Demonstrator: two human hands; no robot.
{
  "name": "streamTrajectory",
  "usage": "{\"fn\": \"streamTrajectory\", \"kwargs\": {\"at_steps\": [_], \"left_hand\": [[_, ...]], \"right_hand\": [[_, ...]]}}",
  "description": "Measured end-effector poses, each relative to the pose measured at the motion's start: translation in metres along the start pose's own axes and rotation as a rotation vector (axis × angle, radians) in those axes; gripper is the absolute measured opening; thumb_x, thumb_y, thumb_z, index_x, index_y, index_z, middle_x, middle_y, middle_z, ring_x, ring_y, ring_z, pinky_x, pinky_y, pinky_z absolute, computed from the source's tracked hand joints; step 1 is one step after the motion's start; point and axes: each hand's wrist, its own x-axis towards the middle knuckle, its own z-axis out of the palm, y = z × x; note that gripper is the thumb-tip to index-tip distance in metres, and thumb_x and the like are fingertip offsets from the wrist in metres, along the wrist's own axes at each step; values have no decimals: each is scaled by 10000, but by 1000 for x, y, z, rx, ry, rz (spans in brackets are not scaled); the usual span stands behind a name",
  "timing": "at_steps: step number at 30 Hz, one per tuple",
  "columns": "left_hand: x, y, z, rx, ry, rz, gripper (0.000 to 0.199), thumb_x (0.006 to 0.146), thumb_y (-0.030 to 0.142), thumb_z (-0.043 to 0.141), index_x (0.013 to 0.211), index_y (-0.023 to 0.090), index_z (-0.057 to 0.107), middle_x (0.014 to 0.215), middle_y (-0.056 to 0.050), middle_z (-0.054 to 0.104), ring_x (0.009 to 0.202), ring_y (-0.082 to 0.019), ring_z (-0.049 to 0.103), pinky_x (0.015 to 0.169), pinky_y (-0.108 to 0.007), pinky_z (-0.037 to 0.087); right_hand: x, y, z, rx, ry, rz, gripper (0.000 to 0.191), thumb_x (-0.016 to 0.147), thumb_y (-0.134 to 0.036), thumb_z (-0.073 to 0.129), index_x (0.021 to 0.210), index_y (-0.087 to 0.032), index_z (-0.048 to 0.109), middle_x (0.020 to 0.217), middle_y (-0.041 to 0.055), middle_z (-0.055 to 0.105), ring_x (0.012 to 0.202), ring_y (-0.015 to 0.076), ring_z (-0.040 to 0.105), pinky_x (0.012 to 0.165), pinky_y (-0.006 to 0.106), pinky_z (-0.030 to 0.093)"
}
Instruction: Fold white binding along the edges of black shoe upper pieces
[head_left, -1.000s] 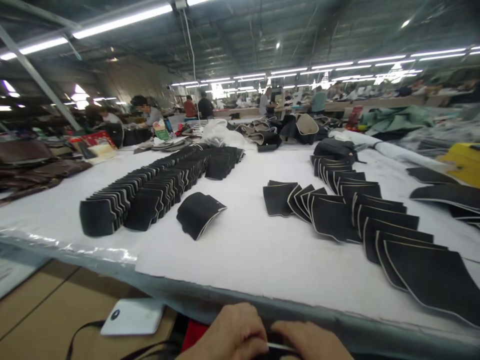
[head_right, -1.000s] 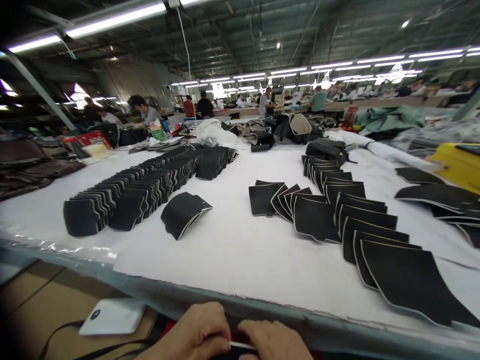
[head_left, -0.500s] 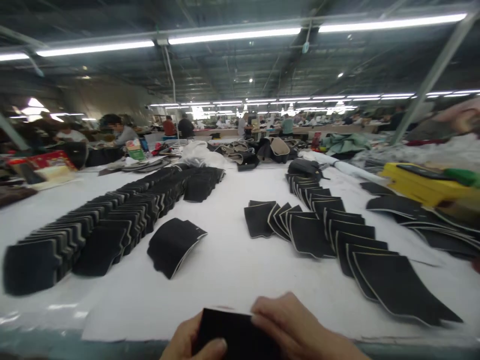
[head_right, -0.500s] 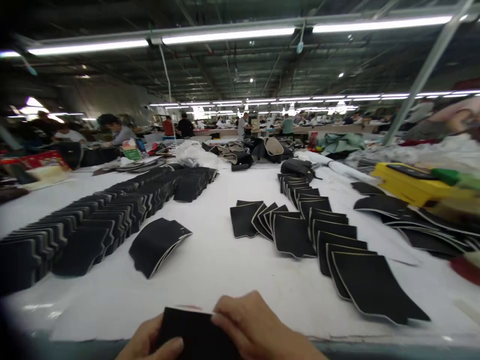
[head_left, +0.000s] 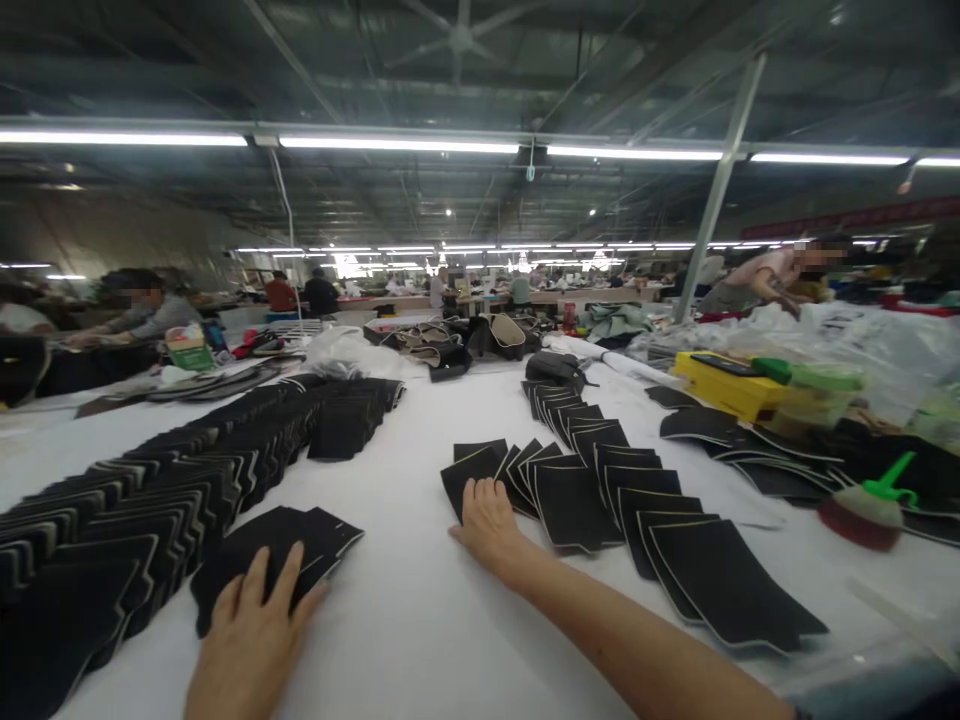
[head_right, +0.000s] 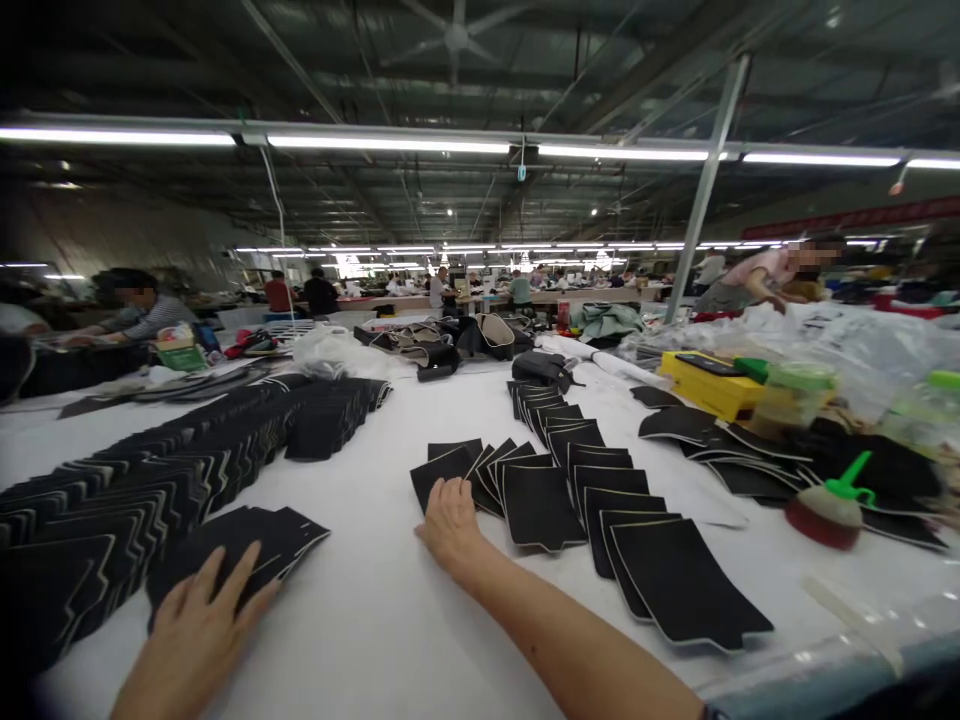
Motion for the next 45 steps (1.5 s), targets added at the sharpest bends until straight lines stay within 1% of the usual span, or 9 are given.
{"fn": "streamTrajectory", "kwargs": {"at_steps": [3, 7, 10, 16, 21, 24, 27, 32, 45], "left_hand": [[-2, 15, 5, -41, 91, -108, 562, 879, 490, 371, 1225, 131, 629, 1300, -206, 568, 1250, -406, 453, 1019, -589, 386], [-16, 43, -6, -321, 137, -249, 545, 878, 520, 411, 1174, 135, 656, 1242, -177, 597, 1161, -342, 543, 1027, -515, 426], [-24, 79, -15, -793, -126, -335, 421, 846, 515, 545, 1077, 198, 697, 1149, -128, 651, 979, -272, 632, 837, -387, 535], [-22, 126, -23, -1566, -431, -881, 602, 703, 643, 681, 1063, 165, 616, 928, -79, 655, 753, -186, 615, 638, -289, 487], [-28, 126, -25, -1670, -654, -744, 485, 584, 409, 842, 938, 139, 648, 721, -6, 642, 676, -156, 568, 649, -257, 425], [-46, 130, -36, -1674, -716, -671, 359, 634, 333, 816, 899, 129, 684, 770, -28, 668, 751, -182, 582, 697, -263, 430], [-73, 142, -53, -1751, -863, -710, 319, 722, 349, 762, 950, 140, 685, 841, -62, 684, 794, -205, 600, 731, -285, 442], [-121, 163, -65, -1820, -1002, -954, 427, 672, 458, 799, 936, 160, 645, 777, -35, 622, 702, -164, 553, 653, -250, 404], [-65, 150, -63, -1073, -1340, -221, 163, 740, 257, 567, 675, 133, 651, 545, 60, 395, 521, -86, 283, 489, -239, 185]], "right_hand": [[0, -6, 4, -82, 66, -70, 340, 867, -94, 513, 1145, 83, 596, 1077, 312, 632, 1065, 374, 568, 949, 502, 378], [-1, -10, 0, -158, 150, -194, 281, 789, 54, 424, 918, 14, 670, 853, 242, 665, 819, 323, 613, 781, 468, 424], [-4, -13, -9, -193, 217, -290, 283, 768, 90, 408, 779, -61, 647, 711, 165, 640, 689, 279, 596, 694, 412, 428], [-73, -52, -31, -163, 317, -543, 176, 705, -9, 521, 802, -150, 565, 700, 80, 586, 616, 255, 551, 545, 353, 398], [-140, -90, -37, 113, 555, -662, 132, 847, -120, 499, 733, -186, 507, 544, 6, 498, 463, 178, 441, 442, 306, 274], [-152, -69, -67, 350, 311, -700, 207, 903, -382, 579, 842, -186, 558, 742, 25, 634, 658, 191, 567, 587, 305, 412], [-157, -27, -104, 547, -81, -298, 500, 799, -346, 744, 1219, -177, 532, 1175, 106, 622, 1067, 264, 555, 920, 401, 418], [-180, 14, -117, 959, -732, 22, 171, 788, -174, 694, 939, -210, 621, 862, -25, 647, 797, 159, 577, 658, 239, 412], [-200, 5, -106, 840, -638, -271, 138, 847, -116, 638, 928, -213, 582, 875, -40, 620, 784, 128, 558, 681, 225, 377]]}}
